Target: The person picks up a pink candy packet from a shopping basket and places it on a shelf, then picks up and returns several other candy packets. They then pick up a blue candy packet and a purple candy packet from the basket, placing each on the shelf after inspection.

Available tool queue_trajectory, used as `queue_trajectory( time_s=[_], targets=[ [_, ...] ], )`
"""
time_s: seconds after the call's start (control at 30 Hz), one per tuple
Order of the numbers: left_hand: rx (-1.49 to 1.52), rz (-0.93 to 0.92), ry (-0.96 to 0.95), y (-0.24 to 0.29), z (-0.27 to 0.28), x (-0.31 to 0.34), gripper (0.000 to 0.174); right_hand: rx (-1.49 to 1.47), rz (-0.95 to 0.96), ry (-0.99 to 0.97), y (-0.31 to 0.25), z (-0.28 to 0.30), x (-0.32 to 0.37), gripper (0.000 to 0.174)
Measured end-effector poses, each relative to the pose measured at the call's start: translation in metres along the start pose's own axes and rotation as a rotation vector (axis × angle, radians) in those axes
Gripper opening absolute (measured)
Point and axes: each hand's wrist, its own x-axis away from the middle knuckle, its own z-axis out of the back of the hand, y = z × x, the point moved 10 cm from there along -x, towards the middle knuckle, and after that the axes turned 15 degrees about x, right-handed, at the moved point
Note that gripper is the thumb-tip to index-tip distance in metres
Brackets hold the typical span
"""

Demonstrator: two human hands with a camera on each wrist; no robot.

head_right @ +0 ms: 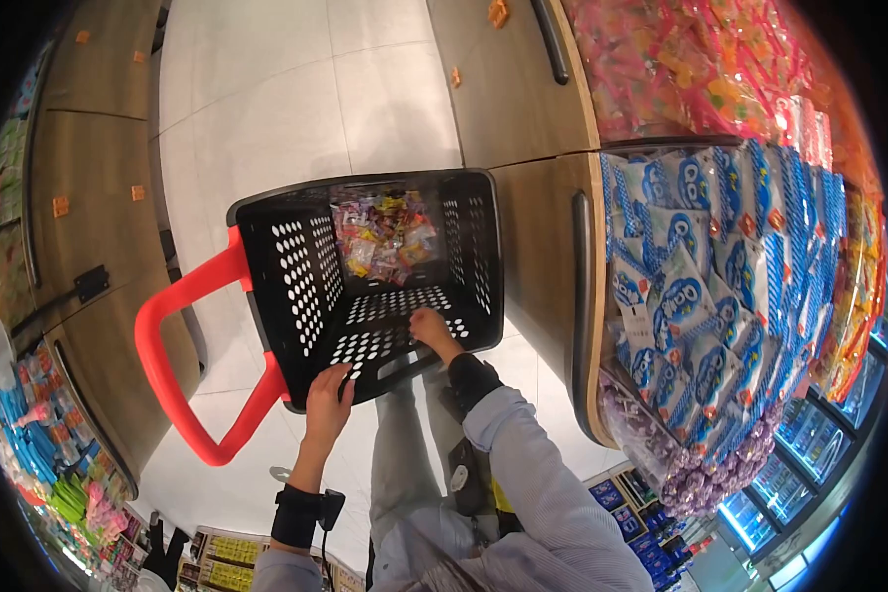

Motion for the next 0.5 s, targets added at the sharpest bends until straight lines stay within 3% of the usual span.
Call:
queue_trajectory(
  time_s=[0.07,0.2,0.3,0.5],
  targets=[
    [0.006,0.011,-0.006,-0.001,-0.007,-0.005,0.025,0.311,0.092,0.092,0.024,0.007,-0.034,0.008],
    [0.009,0.033,-0.013,-0.005,-0.018,-0.012,0.025,0.977,0.253,0.176,-0.007,0.014,-0.034,0.013],
    [0.016,0.074,-0.025,-0.018,-0.023,-0.016,0.026,0.947,0.185,0.067,-0.019,0.016,-0.033,0.016],
    [0.019,0.153,-0.032,-0.039,-0.023,-0.023,0.029,1.063,0.201,0.051,-0.020,0.014,-0.072,0.020]
  ],
)
